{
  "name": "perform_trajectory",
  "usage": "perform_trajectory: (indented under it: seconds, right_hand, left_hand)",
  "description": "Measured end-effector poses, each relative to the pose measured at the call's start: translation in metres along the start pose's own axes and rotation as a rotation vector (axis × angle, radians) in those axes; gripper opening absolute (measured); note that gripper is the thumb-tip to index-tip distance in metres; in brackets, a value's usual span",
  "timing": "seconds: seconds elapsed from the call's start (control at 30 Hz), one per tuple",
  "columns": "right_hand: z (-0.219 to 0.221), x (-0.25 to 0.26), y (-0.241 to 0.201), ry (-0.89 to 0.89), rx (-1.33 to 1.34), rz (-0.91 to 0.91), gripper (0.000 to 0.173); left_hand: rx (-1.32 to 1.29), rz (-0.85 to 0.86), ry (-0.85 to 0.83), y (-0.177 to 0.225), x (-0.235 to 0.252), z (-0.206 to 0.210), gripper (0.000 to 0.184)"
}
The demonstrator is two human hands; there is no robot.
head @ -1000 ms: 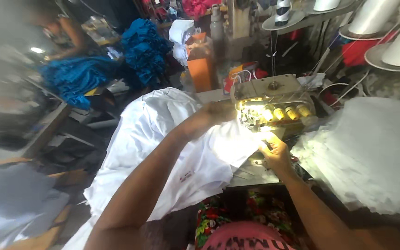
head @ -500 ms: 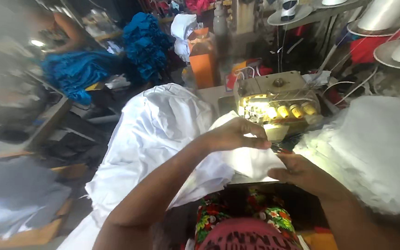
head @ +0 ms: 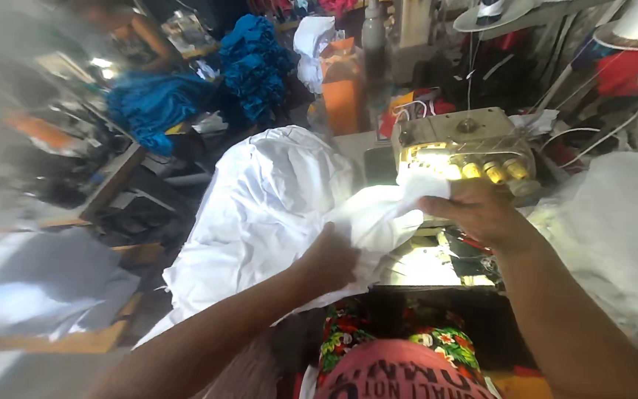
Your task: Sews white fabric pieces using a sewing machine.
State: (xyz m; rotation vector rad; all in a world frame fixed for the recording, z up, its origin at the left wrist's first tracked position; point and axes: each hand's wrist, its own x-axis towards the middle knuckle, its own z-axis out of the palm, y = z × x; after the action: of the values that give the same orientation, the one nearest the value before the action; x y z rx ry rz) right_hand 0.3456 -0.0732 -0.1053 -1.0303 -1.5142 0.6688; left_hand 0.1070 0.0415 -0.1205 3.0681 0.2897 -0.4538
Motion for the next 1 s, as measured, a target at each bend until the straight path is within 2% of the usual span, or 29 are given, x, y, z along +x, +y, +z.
perform_trajectory:
  seconds: [0.1, 0.17, 0.2, 0.27, 0.33, 0.4, 0.47, 0.5, 0.57, 0.67, 0.77, 0.9, 1.0]
  right_hand:
    - [-0.001, 0.034, 0.008, -0.491, -0.176, 0.294, 0.017]
    - [0.016, 0.052, 0.009, -0.744, -0.329, 0.508, 0.019]
    - [0.022, 0.052, 0.019, -0.748, -0.331, 0.49, 0.018]
    - [0.027, 0.035, 0.059, -0.591, -0.136, 0.275, 0.014]
    - [0.025, 0.022, 0.091, -0.528, 0.026, 0.167, 0.015]
    - [0.013, 0.011, 0.061, -0.479, -0.041, 0.246, 0.01]
    - [-0.001, -0.002, 0.02, -0.431, -0.133, 0.46, 0.02]
    - [-0.007, -0.01, 0.013, -0.397, -0.125, 0.508, 0.022]
    - [-0.012, -0.027, 0.01, -0.325, -0.072, 0.517, 0.02]
    - [-0.003, -0.041, 0.001, -0.236, -0.025, 0.408, 0.015]
    - [0.008, -0.045, -0.011, -0.233, -0.056, 0.311, 0.017]
    - [0.013, -0.052, -0.014, -0.286, -0.12, 0.277, 0.028]
    - [0.015, -0.052, -0.016, -0.301, -0.135, 0.336, 0.028]
  left_hand:
    - [-0.152, 0.258, 0.154, 0.015, -0.002, -0.024, 0.034]
    - [-0.17, 0.335, 0.314, 0.021, 0.006, -0.044, 0.03]
    - [-0.17, 0.358, 0.372, 0.022, 0.012, -0.054, 0.029]
    - [-0.18, 0.416, 0.415, 0.028, 0.026, -0.074, 0.029]
    - [-0.202, 0.449, 0.333, 0.035, 0.036, -0.087, 0.026]
    - [-0.166, 0.415, 0.206, 0.026, 0.04, -0.089, 0.021]
    - [-0.075, 0.309, 0.088, 0.0, 0.041, -0.084, 0.024]
    - [-0.067, 0.272, 0.058, -0.012, 0.041, -0.082, 0.027]
    - [-0.134, 0.275, 0.105, -0.021, 0.036, -0.078, 0.031]
    - [-0.359, 0.469, 0.312, 0.001, 0.026, -0.077, 0.026]
    - [-0.419, 0.637, 0.304, 0.015, 0.021, -0.082, 0.024]
    - [-0.177, 0.593, 0.405, 0.002, 0.018, -0.074, 0.024]
    - [-0.143, 0.544, 0.469, -0.004, 0.017, -0.063, 0.023]
